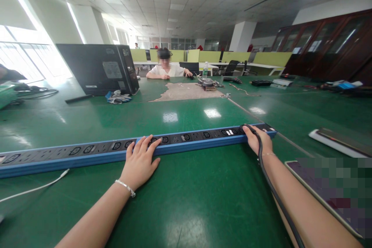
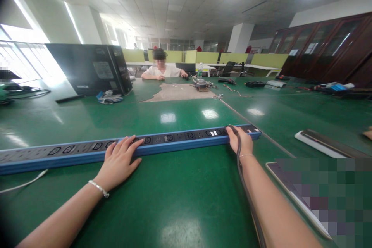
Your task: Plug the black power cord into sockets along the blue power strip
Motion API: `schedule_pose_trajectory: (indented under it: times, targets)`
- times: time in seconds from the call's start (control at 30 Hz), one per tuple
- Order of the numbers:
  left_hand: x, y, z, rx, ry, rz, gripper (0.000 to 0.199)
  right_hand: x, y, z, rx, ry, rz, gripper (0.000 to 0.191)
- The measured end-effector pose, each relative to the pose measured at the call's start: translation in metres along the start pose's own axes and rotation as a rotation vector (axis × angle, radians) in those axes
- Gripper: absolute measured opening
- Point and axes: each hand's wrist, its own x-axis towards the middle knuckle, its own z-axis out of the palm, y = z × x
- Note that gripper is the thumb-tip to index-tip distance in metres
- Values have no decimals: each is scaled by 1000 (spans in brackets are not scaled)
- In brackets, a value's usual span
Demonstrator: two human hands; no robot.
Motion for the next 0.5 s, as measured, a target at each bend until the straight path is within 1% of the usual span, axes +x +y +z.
schedule_pose_trajectory:
  times: [0.17,0.23,0.37,0.5]
  targets:
    - [0,0,-1,8,3,0,53,-1,0,3,30,61,-77,43]
    - [0,0,-1,7,1,1,53,-1,0,3,26,65,-90,42]
    - [0,0,-1,2,-4,0,53,-1,0,4,16,25,-35,47]
    - [0,0,0,-8,4,0,53,-1,0,3,19,34,-21,48]
